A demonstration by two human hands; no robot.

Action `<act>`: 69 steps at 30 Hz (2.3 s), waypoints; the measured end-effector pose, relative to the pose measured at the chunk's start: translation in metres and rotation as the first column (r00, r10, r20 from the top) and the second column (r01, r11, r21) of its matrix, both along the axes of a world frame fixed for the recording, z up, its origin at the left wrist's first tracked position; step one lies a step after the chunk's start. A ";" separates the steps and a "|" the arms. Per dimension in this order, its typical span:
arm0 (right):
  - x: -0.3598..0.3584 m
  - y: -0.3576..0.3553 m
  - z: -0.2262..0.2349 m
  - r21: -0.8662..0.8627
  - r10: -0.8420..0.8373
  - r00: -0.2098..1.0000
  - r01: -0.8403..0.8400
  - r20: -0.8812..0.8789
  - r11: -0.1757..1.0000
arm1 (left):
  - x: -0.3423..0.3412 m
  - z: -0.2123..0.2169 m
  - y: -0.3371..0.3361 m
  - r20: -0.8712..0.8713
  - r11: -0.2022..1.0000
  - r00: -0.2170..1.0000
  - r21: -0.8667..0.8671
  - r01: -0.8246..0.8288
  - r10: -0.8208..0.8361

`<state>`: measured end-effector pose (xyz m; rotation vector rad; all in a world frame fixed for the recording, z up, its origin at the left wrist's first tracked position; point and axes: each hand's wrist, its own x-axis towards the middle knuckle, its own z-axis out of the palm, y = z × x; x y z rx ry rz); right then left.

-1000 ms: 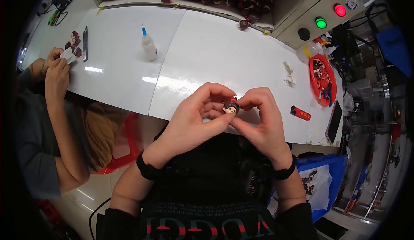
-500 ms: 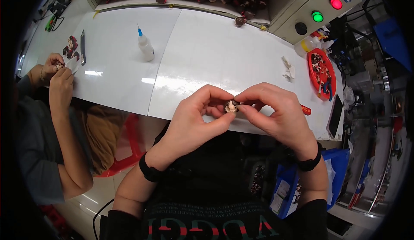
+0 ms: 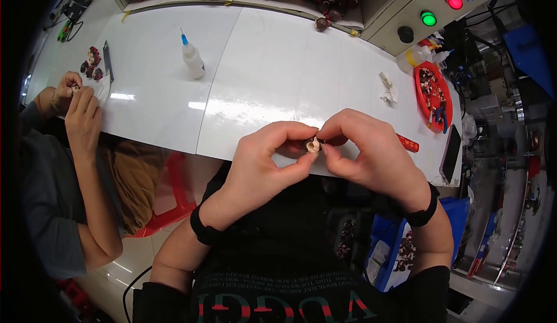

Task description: Assembling small plastic figurines by gluing heads to bodies at a factory workbench.

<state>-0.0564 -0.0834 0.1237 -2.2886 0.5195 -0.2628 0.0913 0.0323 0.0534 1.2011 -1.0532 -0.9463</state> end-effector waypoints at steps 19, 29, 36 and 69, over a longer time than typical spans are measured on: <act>-0.001 0.001 -0.003 0.096 -0.026 0.996 0.018 0.083 0.995 | -0.003 0.001 0.002 -0.011 0.996 0.998 -0.065 -0.069 0.068; -0.002 0.004 0.001 0.034 -0.060 0.997 0.058 0.046 0.998 | -0.003 0.002 0.000 -0.100 0.996 0.994 -0.070 -0.056 0.049; 0.005 0.010 -0.002 -0.242 0.041 0.987 -0.001 0.157 0.970 | 0.002 0.007 0.001 -0.214 1.000 0.977 0.012 -0.012 0.015; 0.032 0.000 0.007 0.178 -0.186 0.982 0.186 -0.014 0.966 | 0.013 0.008 -0.003 -0.504 0.997 0.862 0.074 -0.018 0.053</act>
